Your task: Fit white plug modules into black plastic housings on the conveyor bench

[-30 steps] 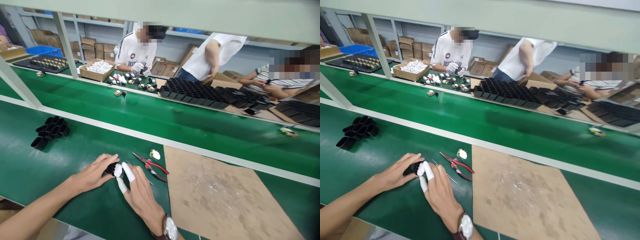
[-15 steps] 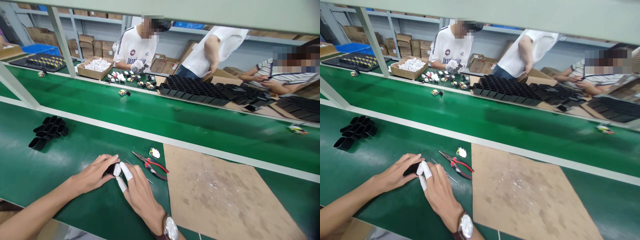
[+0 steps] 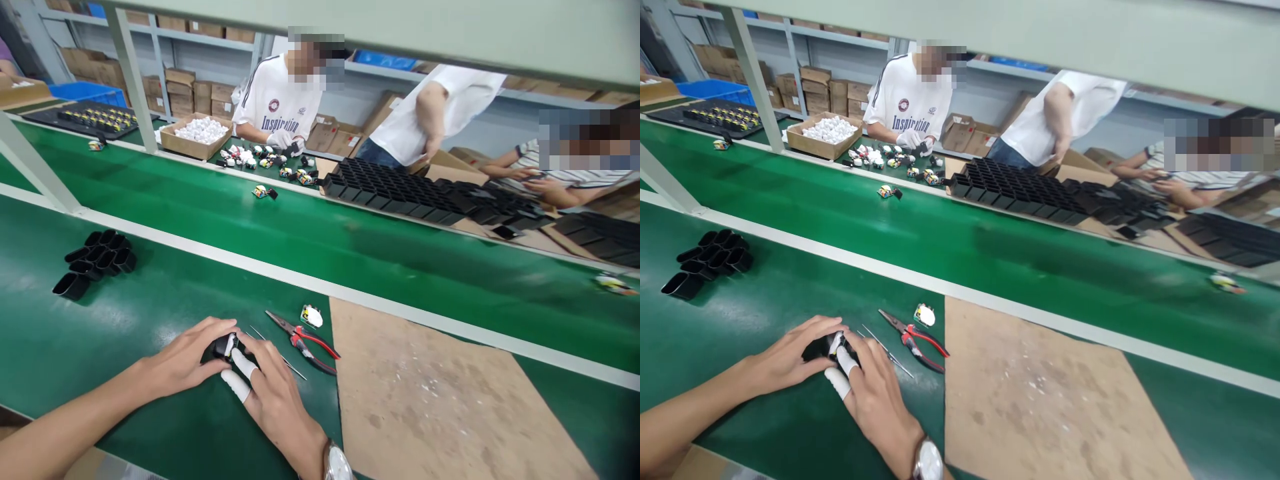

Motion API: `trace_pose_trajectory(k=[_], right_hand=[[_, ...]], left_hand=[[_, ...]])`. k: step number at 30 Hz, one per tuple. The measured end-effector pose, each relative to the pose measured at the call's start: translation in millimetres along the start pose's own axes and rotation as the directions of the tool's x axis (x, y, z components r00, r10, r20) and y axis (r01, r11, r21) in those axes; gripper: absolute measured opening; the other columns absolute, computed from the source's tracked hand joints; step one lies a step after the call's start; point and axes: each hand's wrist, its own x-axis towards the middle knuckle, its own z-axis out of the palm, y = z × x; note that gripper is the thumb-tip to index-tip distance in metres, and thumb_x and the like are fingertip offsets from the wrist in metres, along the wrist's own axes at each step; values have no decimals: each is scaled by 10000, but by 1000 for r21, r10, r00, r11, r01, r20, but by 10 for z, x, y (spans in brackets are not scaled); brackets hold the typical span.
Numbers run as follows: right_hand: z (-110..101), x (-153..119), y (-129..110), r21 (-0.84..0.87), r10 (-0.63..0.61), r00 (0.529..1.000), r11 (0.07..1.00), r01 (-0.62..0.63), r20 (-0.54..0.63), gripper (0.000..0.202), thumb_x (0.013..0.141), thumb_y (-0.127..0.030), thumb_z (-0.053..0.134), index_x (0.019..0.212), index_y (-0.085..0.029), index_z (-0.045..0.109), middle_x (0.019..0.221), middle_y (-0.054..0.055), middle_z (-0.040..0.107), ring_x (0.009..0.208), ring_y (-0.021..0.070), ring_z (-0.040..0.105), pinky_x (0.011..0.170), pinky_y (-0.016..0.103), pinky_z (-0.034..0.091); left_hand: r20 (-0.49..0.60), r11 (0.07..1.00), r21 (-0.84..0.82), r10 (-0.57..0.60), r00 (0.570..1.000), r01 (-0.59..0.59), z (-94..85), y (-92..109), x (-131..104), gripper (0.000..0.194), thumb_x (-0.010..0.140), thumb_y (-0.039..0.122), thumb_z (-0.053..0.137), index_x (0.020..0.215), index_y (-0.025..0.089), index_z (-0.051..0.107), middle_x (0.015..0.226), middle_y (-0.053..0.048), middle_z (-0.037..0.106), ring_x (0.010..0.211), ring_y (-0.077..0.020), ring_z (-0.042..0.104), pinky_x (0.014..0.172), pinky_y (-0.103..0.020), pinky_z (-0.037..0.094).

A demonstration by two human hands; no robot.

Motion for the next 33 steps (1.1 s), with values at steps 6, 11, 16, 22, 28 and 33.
trace_pose_trajectory(k=[6, 11, 16, 22, 28, 33], right_hand=[[105, 32, 47, 112, 28, 998, 993, -34, 55, 384, 1024, -193, 653, 1395, -199, 558, 1532, 170, 539, 1417, 325, 514, 1106, 554, 554], [66, 128, 93, 108, -35, 993, 994, 23, 115, 367, 1029, -115, 580, 1384, -210, 577, 1362, 144, 642, 1246, 290, 626, 1024, 499, 602], [6, 212, 83, 61, -66, 989, 996, 58, 131, 340, 1034, -142, 576, 1368, -208, 581, 1188, 125, 682, 1067, 287, 659, 890, 478, 634], [73, 237, 40, 163, 47, 993, 984, -64, 109, 310, 1022, -127, 572, 1317, -220, 574, 1203, 121, 668, 1088, 269, 654, 917, 460, 625], [159, 189, 33, 92, -6, 997, 996, -1, 77, 420, 1006, -90, 540, 1413, -194, 547, 1215, 136, 663, 1079, 270, 656, 889, 446, 626], [130, 225, 38, 74, -20, 994, 997, 12, 112, 382, 1013, -112, 535, 1387, -180, 578, 1148, 123, 669, 1006, 263, 646, 842, 452, 624]], left_hand=[[-16, 996, -76, -39, 999, 37, -48, -52, 19, 834, 967, 237, 703, 1645, 348, 231, 1493, -86, 630, 1370, -270, 630, 1157, -463, 530], [135, 990, -133, -24, 991, 42, -193, -5, 72, 1004, 910, 124, 636, 1680, 382, 45, 1497, -47, 632, 1307, -232, 674, 1122, -400, 540], [226, 998, -57, 15, 974, -3, -280, -29, 133, 981, 922, 117, 586, 1686, 391, 35, 1429, -14, 675, 1278, -243, 667, 1112, -399, 516], [202, 996, -87, 4, 979, 14, -226, -82, 121, 948, 923, 139, 607, 1685, 361, 89, 1396, -15, 696, 1253, -232, 677, 1114, -381, 510], [110, 994, -64, -82, 991, 89, -139, -52, 31, 827, 962, 160, 608, 1668, 328, 212, 1402, -38, 700, 1305, -240, 663, 1138, -405, 514], [125, 995, -52, -77, 989, 84, -146, -38, 20, 858, 984, 160, 607, 1682, 353, 146, 1404, -28, 698, 1300, -232, 668, 1142, -420, 524]])
